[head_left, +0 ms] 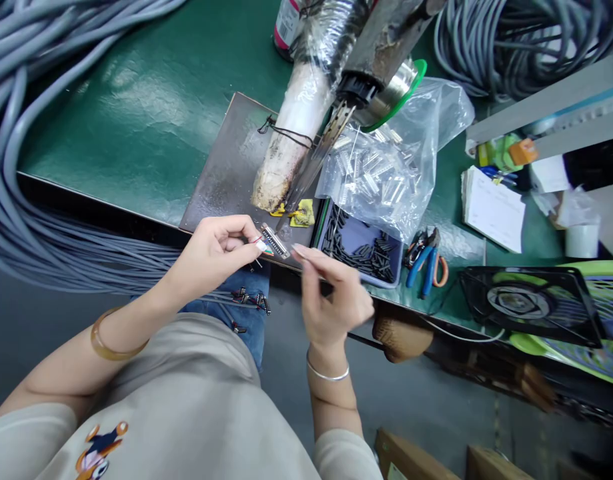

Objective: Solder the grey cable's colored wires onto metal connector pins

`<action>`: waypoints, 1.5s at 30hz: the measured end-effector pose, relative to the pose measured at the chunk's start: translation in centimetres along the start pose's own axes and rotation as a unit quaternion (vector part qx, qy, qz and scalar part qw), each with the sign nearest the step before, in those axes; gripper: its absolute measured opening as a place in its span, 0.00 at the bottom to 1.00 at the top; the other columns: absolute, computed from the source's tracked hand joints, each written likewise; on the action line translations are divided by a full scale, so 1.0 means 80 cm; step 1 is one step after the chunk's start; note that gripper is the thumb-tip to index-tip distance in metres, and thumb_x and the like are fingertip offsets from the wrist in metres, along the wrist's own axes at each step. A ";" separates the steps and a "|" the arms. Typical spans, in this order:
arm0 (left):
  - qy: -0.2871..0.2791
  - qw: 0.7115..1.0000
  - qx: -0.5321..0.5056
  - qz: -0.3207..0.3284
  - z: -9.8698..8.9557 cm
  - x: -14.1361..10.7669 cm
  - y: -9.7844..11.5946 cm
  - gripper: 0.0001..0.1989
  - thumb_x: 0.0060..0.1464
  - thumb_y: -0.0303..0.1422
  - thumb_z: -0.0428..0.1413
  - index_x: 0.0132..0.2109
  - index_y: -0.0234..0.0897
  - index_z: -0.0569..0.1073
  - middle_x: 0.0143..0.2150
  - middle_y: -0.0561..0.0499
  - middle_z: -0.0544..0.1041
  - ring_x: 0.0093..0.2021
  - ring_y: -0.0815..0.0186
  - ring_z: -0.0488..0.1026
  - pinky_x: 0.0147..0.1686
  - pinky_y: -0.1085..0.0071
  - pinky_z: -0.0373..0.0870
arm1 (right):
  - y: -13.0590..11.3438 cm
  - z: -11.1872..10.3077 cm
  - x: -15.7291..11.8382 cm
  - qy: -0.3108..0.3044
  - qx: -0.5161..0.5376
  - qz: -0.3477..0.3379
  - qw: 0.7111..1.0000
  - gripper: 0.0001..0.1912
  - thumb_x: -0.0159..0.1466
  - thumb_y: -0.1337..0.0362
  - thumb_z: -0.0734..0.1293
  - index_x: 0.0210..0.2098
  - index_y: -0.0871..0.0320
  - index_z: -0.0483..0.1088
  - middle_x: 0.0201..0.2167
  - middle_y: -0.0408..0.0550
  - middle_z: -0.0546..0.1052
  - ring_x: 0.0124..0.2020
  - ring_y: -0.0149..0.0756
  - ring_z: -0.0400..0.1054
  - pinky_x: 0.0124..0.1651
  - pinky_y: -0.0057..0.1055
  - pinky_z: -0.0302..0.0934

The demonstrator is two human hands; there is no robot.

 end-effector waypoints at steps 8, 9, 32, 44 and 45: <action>0.022 0.999 0.011 0.041 0.006 0.005 0.006 0.07 0.49 0.27 0.61 0.27 0.31 0.72 0.29 0.51 0.75 0.23 0.77 0.64 0.21 0.81 0.58 | 0.001 0.022 0.010 -0.022 0.054 0.003 0.998 0.10 0.63 0.77 0.69 0.37 0.56 0.68 0.43 0.49 0.83 0.44 0.34 0.80 0.45 0.31 0.76; 0.022 0.999 0.016 0.043 0.006 0.006 0.005 0.07 0.49 0.28 0.61 0.27 0.31 0.72 0.29 0.51 0.75 0.24 0.77 0.64 0.22 0.81 0.58 | 0.001 0.022 0.011 -0.021 0.057 0.003 0.998 0.11 0.63 0.77 0.69 0.37 0.56 0.68 0.43 0.49 0.83 0.44 0.34 0.80 0.45 0.31 0.76; 0.018 0.997 0.064 0.028 0.001 0.012 0.006 0.04 0.46 0.26 0.60 0.26 0.31 0.73 0.27 0.52 0.72 0.21 0.79 0.56 0.20 0.80 0.52 | 0.002 0.019 0.017 -0.031 0.028 -0.027 0.999 0.10 0.62 0.77 0.70 0.36 0.56 0.68 0.43 0.50 0.84 0.41 0.35 0.81 0.43 0.27 0.75; 0.022 0.999 0.047 0.015 0.000 0.011 0.011 0.06 0.47 0.27 0.61 0.26 0.31 0.72 0.29 0.51 0.72 0.22 0.79 0.57 0.20 0.80 0.53 | -0.001 0.018 0.021 -0.029 0.000 -0.055 0.998 0.11 0.62 0.75 0.72 0.37 0.55 0.69 0.44 0.50 0.84 0.40 0.34 0.81 0.40 0.28 0.77; 0.017 0.999 0.042 0.010 -0.001 0.011 0.009 0.06 0.47 0.27 0.61 0.26 0.31 0.72 0.28 0.52 0.71 0.21 0.79 0.56 0.20 0.80 0.52 | -0.001 0.018 0.019 -0.033 -0.010 -0.065 0.997 0.11 0.62 0.75 0.72 0.37 0.55 0.69 0.44 0.51 0.84 0.40 0.34 0.81 0.40 0.27 0.77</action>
Point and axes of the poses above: each hand's wrist, its own x-axis towards the middle knuckle, its own z-axis out of the palm, y = z × x, the point moved 2 cm from there along x, towards the middle knuckle
